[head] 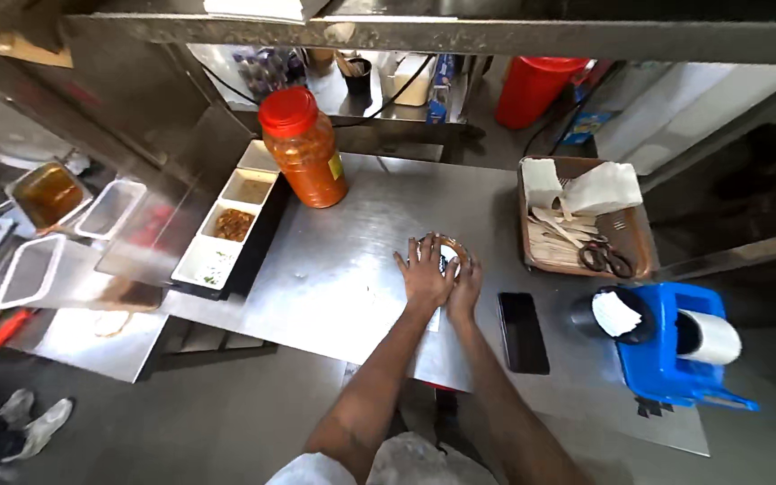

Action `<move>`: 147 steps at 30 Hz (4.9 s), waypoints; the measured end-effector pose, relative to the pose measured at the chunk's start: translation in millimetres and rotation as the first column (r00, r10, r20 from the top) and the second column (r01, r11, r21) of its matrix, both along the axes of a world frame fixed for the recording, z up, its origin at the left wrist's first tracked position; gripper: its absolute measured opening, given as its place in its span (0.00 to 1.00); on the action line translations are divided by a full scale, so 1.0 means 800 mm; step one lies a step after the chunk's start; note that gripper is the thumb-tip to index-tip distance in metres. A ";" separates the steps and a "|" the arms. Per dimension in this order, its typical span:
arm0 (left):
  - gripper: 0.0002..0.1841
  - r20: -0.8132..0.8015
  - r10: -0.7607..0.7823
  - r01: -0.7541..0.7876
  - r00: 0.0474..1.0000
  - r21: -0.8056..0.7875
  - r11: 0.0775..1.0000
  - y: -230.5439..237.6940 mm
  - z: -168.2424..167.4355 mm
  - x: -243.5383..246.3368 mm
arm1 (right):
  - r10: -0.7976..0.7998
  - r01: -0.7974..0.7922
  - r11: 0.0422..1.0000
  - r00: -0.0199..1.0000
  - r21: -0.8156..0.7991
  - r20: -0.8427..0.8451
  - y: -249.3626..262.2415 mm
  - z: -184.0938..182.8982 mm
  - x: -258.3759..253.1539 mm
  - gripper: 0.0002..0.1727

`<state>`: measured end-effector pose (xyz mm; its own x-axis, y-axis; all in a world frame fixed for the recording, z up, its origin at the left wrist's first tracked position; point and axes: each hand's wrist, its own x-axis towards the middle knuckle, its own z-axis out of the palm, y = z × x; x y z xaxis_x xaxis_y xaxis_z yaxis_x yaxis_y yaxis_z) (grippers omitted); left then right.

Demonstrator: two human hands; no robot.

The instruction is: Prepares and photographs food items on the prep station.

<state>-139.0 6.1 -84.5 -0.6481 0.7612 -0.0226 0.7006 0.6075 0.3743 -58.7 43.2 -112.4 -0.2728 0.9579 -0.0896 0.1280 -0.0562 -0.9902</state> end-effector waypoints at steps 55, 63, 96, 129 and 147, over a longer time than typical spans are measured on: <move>0.36 0.852 -0.511 -0.528 -0.114 0.384 0.757 -0.302 0.212 0.020 | 0.442 -0.710 0.588 0.684 -0.388 -0.581 -0.173 0.267 0.071 0.30; 0.36 0.861 -0.493 -0.508 -0.124 0.372 0.777 -0.281 0.215 0.038 | 0.486 -0.771 0.549 0.608 -0.322 -0.627 -0.157 0.253 0.111 0.37; 0.47 0.575 -0.605 0.589 0.551 0.245 0.770 -0.325 0.226 -0.069 | 0.861 -0.736 0.358 0.498 -0.575 -0.102 -0.139 0.269 0.116 0.35; 0.49 0.155 -0.638 0.354 0.754 0.723 0.594 -0.354 0.445 -0.042 | 0.523 -0.416 0.774 0.845 0.477 -0.110 -0.166 0.482 0.173 0.28; 0.50 0.238 -0.605 0.276 0.760 0.724 0.632 -0.363 0.438 -0.012 | 0.529 -0.386 0.775 0.830 0.501 -0.179 -0.166 0.476 0.184 0.25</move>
